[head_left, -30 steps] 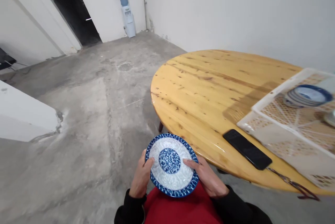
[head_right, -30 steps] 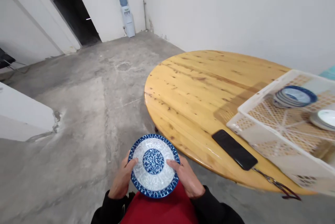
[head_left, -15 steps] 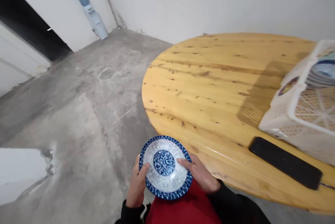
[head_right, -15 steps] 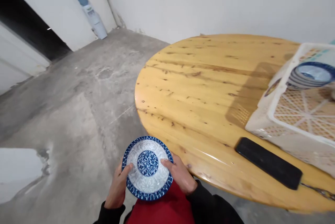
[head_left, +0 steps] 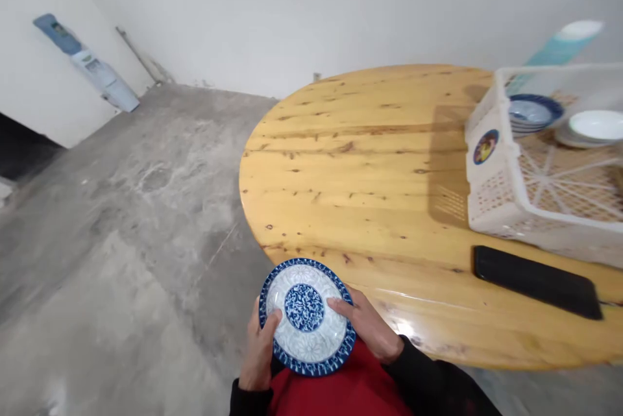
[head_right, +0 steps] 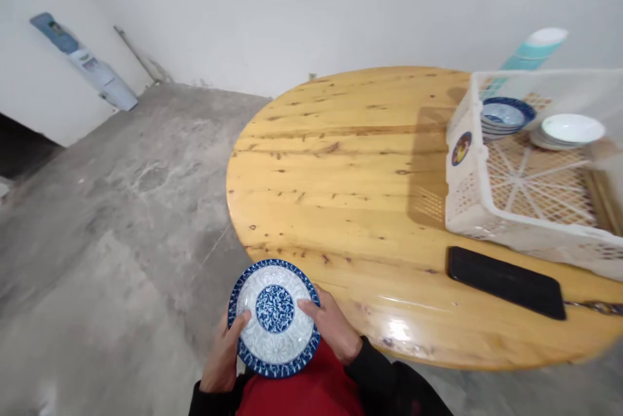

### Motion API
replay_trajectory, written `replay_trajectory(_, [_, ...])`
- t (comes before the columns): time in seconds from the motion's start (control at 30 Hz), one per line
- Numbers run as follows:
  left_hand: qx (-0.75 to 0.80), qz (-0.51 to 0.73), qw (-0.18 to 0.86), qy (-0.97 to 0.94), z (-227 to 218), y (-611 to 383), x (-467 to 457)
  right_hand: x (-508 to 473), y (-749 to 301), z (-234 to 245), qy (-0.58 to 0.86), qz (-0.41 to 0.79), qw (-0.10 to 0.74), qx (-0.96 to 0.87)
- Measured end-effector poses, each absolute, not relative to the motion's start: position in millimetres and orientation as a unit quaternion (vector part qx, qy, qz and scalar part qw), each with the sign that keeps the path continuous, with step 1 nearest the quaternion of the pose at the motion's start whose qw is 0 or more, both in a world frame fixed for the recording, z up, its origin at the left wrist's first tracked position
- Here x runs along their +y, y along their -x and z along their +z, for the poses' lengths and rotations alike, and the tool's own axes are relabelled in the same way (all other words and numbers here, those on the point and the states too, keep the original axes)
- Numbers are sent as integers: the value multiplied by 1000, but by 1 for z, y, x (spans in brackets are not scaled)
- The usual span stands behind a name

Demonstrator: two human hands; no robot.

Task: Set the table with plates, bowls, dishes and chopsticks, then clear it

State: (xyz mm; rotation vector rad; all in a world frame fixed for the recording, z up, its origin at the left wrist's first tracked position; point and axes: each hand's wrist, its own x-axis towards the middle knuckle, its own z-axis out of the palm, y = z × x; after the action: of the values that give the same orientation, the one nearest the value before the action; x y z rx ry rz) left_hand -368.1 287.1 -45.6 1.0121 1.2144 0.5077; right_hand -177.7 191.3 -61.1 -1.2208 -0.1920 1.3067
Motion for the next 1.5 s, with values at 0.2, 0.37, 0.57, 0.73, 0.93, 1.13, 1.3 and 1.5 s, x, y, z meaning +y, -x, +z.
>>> replay_trajectory(0.2, [459, 166, 703, -517, -49, 371, 361, 226, 208, -65, 539, 508, 671, -8])
replay_trajectory(0.37, [412, 134, 712, -553, -37, 388, 426, 275, 246, -60, 538, 459, 706, 30])
replay_trajectory(0.57, [385, 103, 704, -588, -34, 405, 490, 323, 288, -56, 541, 415, 728, 72])
replay_trajectory(0.73, [325, 58, 716, -616, -47, 394, 522, 341, 298, -56, 560, 376, 729, 115])
replay_trajectory(0.93, [282, 11, 715, -640, -61, 349, 553, 362, 272, -66, 549, 349, 739, 173])
replay_trajectory(1.13, [285, -4, 685, -671, -59, 294, 590, 395, 230, -77, 535, 335, 755, 179])
replay_trajectory(1.3, [281, -18, 675, -682, -62, 249, 610, 415, 193, -83, 537, 301, 766, 187])
replay_trajectory(1.5, [252, -65, 702, -663, -69, 175, 630, 432, 141, -96, 526, 254, 776, 238])
